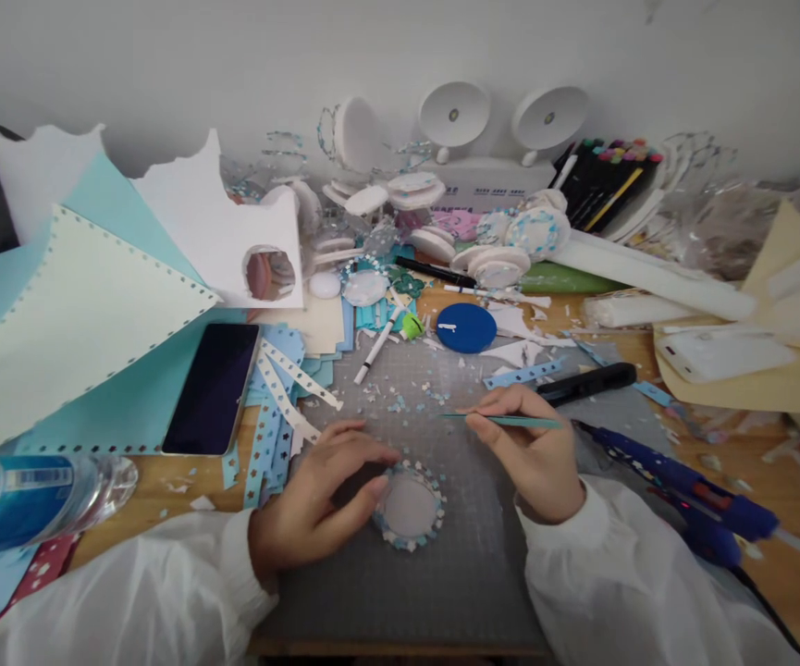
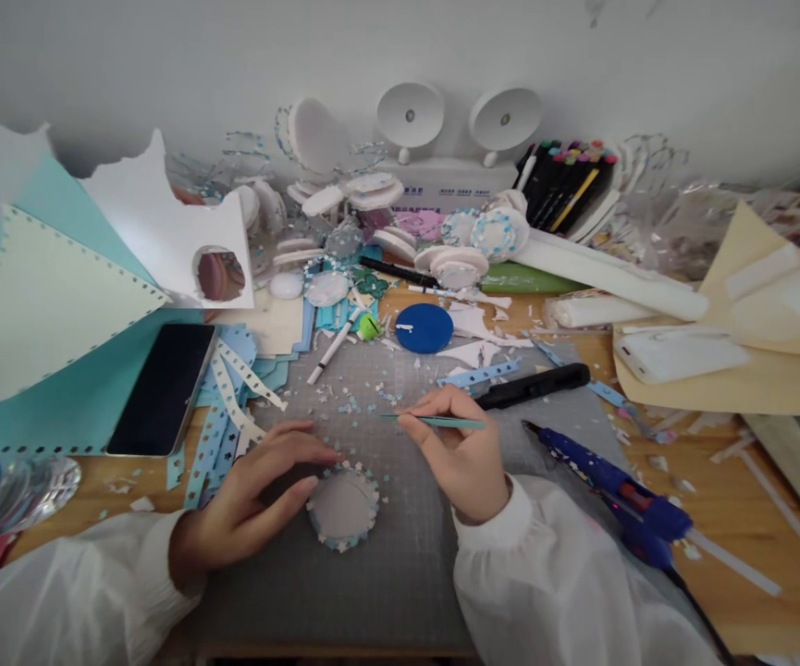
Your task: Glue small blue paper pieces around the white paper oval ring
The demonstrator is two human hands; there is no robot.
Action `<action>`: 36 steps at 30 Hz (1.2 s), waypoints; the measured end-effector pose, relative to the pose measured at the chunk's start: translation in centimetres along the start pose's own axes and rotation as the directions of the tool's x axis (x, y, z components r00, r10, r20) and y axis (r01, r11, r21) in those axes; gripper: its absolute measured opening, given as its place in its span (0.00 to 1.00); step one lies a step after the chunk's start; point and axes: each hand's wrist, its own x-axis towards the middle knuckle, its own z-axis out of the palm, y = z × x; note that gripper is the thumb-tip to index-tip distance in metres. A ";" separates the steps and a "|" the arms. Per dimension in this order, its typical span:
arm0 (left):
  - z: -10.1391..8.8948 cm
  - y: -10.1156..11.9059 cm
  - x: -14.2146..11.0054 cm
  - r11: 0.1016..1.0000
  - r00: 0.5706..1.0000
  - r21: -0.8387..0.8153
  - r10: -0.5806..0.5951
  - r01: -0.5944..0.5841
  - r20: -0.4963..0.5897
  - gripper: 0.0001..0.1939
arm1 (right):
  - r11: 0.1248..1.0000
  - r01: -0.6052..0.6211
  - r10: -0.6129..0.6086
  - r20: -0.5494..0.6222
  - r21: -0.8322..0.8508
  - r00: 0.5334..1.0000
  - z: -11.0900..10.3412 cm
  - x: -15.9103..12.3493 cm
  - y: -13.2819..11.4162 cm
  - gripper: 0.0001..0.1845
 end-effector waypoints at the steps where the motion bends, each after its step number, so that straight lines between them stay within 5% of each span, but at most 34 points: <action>1: 0.0 0.0 0.1 1.000 1.000 -0.007 -0.015 0.015 -0.007 0.15 | 0.998 -0.043 0.042 0.014 0.048 0.999 0.1 0.0 0.0 0.08; 8: 0.2 -0.1 0.0 0.993 0.987 -0.070 -0.107 0.099 -0.122 0.16 | 0.904 -0.308 0.267 0.173 0.295 0.948 1.6 -0.3 -0.1 0.11; 14: 0.4 -0.5 -0.1 0.992 0.976 -0.093 -0.105 0.088 -0.193 0.17 | 0.832 -0.437 0.372 0.241 0.341 0.896 3.3 -0.6 -0.3 0.13; 36: 0.5 -0.3 0.3 0.992 0.985 -0.121 -0.067 0.048 -0.160 0.02 | 0.782 -0.490 0.389 0.313 0.385 0.866 3.5 -1.1 -0.2 0.14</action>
